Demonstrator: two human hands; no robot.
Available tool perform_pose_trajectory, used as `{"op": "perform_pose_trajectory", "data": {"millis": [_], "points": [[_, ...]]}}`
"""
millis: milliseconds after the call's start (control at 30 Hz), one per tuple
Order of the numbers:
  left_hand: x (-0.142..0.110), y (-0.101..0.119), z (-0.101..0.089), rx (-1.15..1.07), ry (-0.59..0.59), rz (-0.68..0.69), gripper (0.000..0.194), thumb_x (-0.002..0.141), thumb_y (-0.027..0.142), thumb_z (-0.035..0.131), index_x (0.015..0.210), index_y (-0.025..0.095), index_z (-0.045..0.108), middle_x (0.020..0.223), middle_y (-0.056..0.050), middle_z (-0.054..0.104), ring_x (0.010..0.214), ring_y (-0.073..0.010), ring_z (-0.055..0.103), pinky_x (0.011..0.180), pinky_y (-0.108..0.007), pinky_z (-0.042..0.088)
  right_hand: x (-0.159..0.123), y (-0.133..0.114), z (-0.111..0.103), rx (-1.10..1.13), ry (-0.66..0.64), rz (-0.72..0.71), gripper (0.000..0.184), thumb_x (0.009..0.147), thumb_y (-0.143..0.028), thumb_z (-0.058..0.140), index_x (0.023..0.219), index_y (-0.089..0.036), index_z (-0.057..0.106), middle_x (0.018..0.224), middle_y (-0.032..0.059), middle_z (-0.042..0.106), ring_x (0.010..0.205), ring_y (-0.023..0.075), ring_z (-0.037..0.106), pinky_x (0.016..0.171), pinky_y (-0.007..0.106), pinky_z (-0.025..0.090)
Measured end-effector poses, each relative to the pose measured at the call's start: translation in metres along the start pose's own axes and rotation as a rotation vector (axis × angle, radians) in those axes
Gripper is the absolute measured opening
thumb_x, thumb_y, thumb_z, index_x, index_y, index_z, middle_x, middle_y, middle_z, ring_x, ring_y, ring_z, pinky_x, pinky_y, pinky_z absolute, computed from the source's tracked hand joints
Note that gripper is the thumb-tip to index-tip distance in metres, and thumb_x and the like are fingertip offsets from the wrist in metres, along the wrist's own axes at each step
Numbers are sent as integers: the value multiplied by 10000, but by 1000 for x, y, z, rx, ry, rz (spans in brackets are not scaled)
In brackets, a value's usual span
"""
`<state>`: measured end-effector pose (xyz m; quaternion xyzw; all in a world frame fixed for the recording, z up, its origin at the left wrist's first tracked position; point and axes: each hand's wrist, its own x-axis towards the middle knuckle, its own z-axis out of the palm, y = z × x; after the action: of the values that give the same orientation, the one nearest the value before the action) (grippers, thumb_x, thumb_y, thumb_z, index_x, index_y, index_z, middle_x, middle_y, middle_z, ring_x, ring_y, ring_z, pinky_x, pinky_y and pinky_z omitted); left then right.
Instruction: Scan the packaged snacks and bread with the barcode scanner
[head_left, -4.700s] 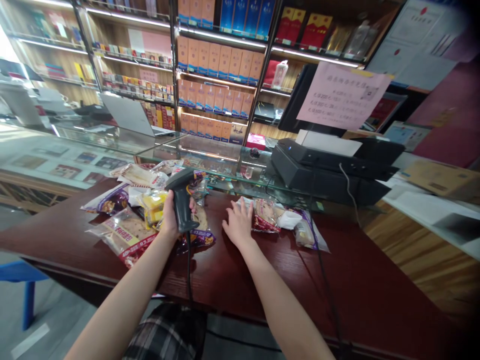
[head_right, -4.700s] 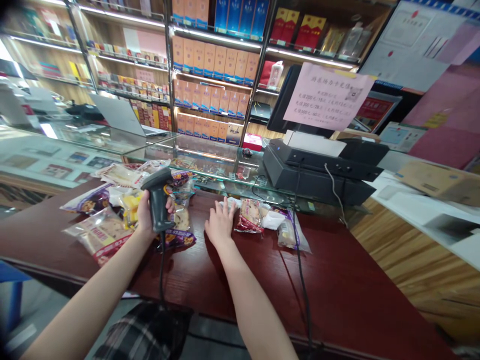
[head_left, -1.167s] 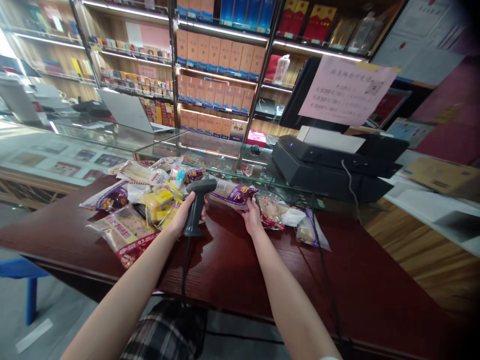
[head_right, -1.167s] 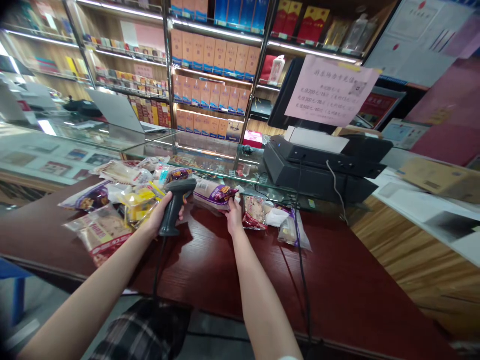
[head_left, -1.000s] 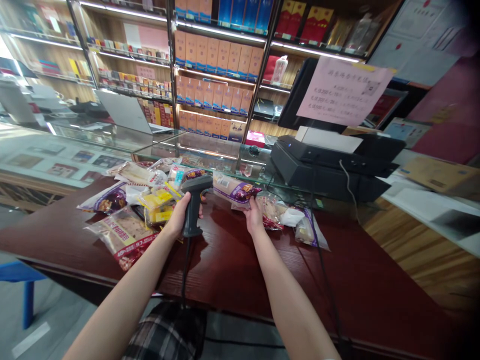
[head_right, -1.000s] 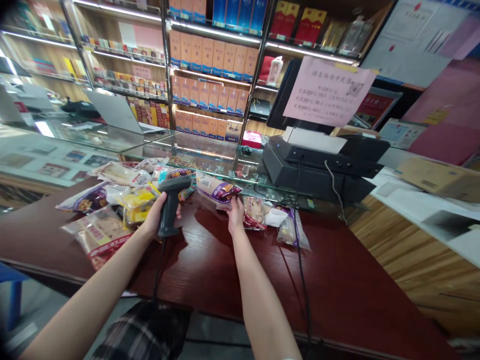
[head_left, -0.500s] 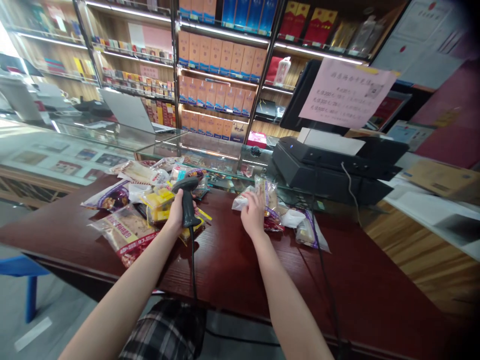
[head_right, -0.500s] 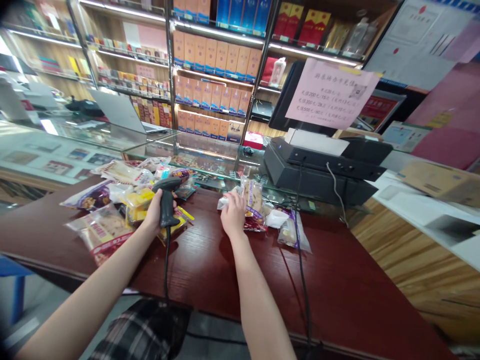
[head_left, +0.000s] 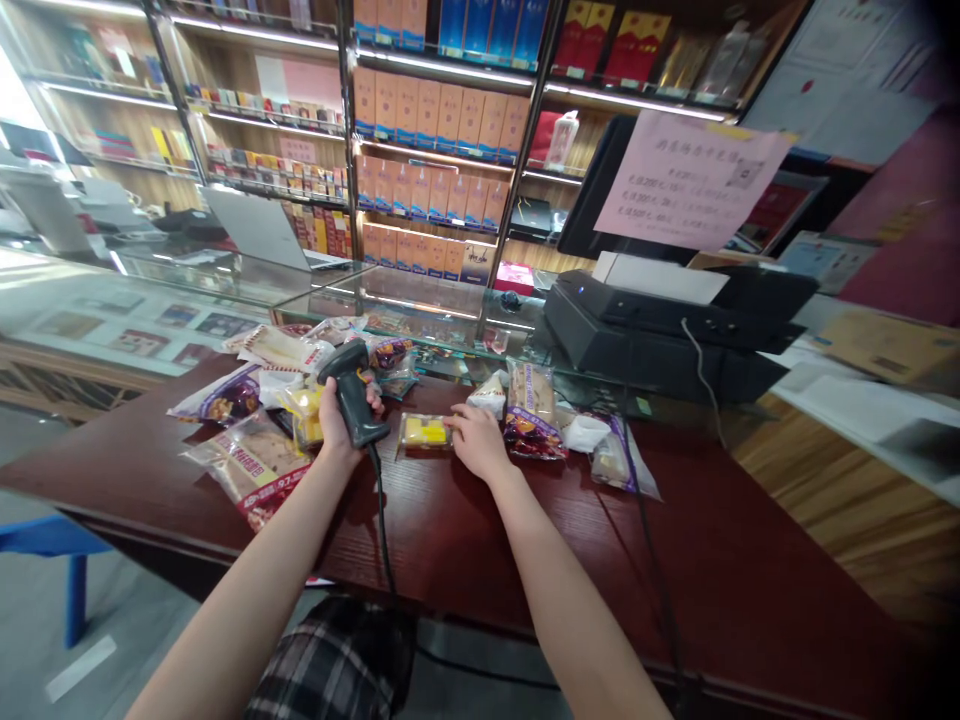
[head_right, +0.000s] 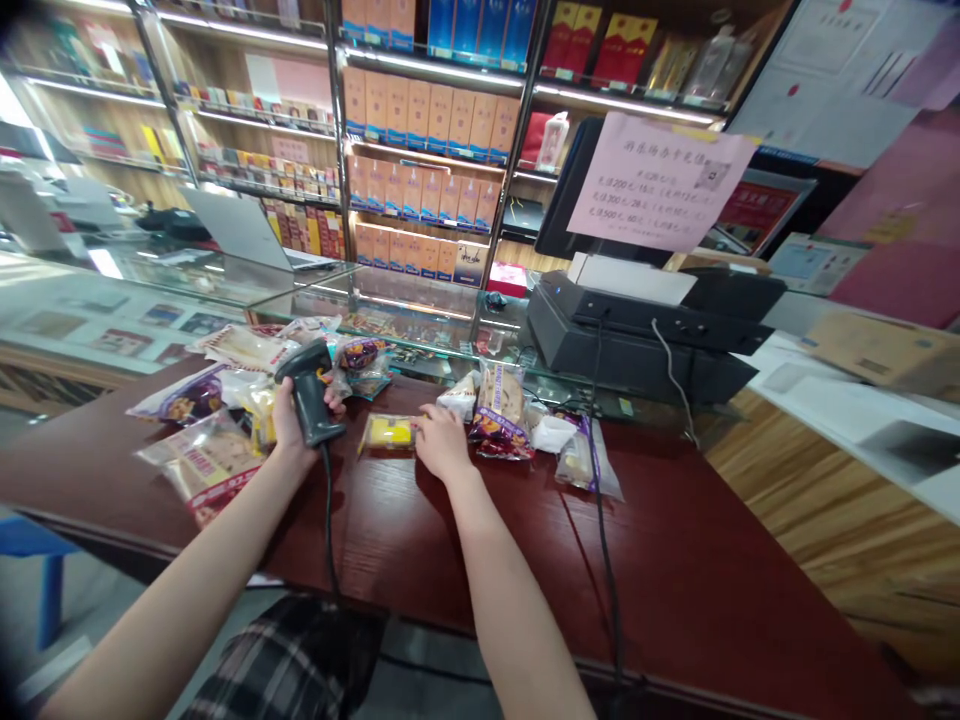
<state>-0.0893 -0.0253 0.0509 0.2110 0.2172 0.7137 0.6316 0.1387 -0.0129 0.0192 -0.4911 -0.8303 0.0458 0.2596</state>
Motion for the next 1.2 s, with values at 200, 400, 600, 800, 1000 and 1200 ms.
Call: {"op": "perform_pose_trajectory", "data": {"millis": [200, 400, 600, 800, 1000, 1200], "points": [[2, 4, 0, -35, 54, -62, 515, 932, 569, 331, 879, 125, 586, 595, -5, 501, 509, -99, 513, 514, -198, 476, -2, 6, 1, 159, -5, -64, 372, 902, -288, 543, 1257, -226, 635, 1356, 90, 582, 1238, 239, 539, 1079, 413, 388], [2, 1, -2, -19, 32, -70, 494, 941, 549, 332, 911, 129, 590, 603, -9, 516, 513, -107, 521, 508, -203, 477, -3, 8, 12, 108, 31, 83, 440, 788, -273, 685, 1219, -198, 638, 1388, 149, 542, 1273, 311, 492, 1085, 490, 349], [3, 0, -2, 65, -29, -57, 506, 943, 552, 318, 940, 131, 597, 609, -9, 519, 520, -115, 529, 511, -210, 472, 10, 15, 7, 806, 318, 410, 194, 808, -301, 545, 887, -214, 700, 892, 32, 710, 907, 222, 639, 857, 358, 497], [-2, -8, -1, 304, -193, -80, 491, 857, 621, 483, 827, 143, 593, 573, -9, 534, 506, -125, 535, 498, -221, 450, 17, 17, 8, 1561, 416, 621, 282, 733, -332, 650, 999, -239, 645, 894, -8, 725, 768, 171, 671, 649, 290, 530], [-10, -18, 3, 499, -351, -246, 521, 831, 644, 516, 889, 140, 634, 559, -23, 571, 488, -132, 552, 487, -221, 422, 18, 17, 11, 1634, 528, 612, 283, 740, -265, 681, 1018, -253, 629, 950, -12, 724, 831, 150, 687, 741, 314, 558], [-9, -27, -2, 620, -414, -393, 557, 850, 656, 497, 932, 131, 666, 568, -36, 582, 476, -137, 556, 445, -223, 386, 18, 15, 12, 1711, 539, 601, 334, 736, -263, 683, 1052, -264, 575, 931, -25, 729, 791, 146, 704, 742, 324, 570]]}}
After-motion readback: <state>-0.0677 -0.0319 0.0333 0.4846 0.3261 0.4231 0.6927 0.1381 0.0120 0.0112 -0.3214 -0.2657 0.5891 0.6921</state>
